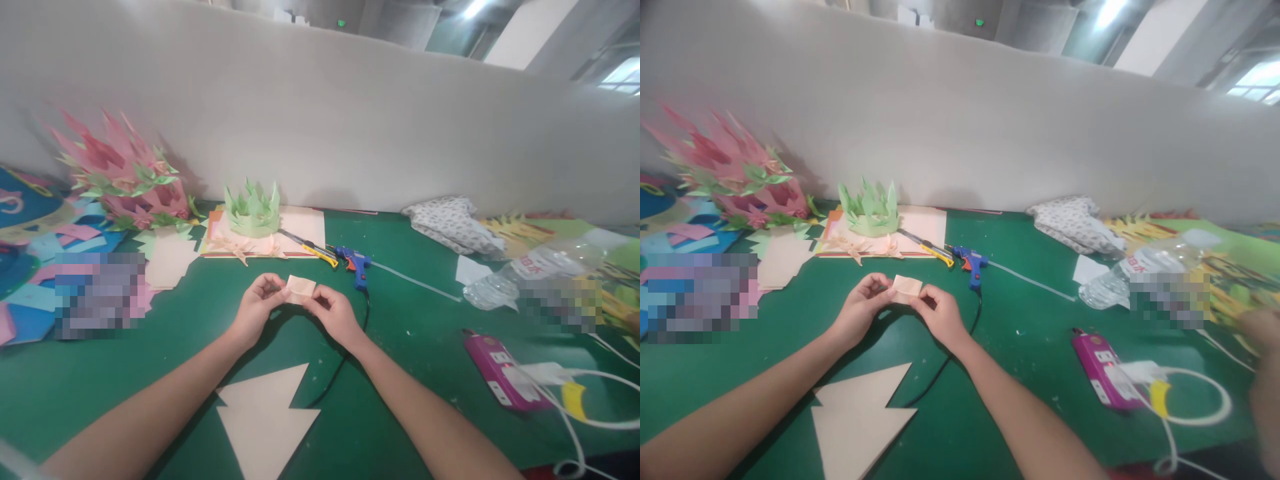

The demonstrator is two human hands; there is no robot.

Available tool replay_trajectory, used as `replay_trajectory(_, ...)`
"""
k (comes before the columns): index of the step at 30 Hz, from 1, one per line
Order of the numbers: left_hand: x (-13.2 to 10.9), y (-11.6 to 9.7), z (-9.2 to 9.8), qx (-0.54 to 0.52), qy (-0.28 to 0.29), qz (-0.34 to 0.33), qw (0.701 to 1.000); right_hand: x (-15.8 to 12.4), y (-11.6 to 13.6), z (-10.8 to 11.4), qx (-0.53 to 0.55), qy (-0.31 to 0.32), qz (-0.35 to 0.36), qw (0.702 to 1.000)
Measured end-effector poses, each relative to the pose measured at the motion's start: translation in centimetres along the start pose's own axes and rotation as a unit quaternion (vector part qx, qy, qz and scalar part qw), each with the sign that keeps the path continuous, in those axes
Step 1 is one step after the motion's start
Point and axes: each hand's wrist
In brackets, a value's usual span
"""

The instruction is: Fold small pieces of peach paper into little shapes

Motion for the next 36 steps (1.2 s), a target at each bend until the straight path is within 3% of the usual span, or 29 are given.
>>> replay_trajectory(4, -0.1, 0.1, -0.2, -0.023, 0.017, 0.001, 1.000, 0.0, 0.1, 0.0, 0.039, 0.013, -0.001, 0.999)
replay_trajectory(12, -0.2, -0.1, -0.1, 0.196, 0.083, 0.034, 0.976, -0.2, 0.5, 0.3, 0.090, 0.047, 0.010, 0.995)
replay_trajectory(22, -0.6, 0.4, -0.3, 0.144, 0.107, 0.065, 0.982, -0.6, 0.3, 0.1, 0.052, 0.039, 0.028, 0.997)
replay_trajectory(29, -0.6, 0.3, 0.0, 0.248, 0.078, 0.019, 0.966, -0.5, 0.5, 0.2, 0.036, 0.039, 0.015, 0.999)
replay_trajectory(36, -0.2, -0.8, -0.3, 0.132, 0.102, 0.118, 0.979, -0.1, 0.4, 0.7, 0.122, 0.060, -0.021, 0.990)
Point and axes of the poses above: each hand's wrist, its own x-axis towards the middle knuckle, its own z-axis out of the back of the hand, y = z × x, and after that the axes turned 14 degrees about -x, right-handed
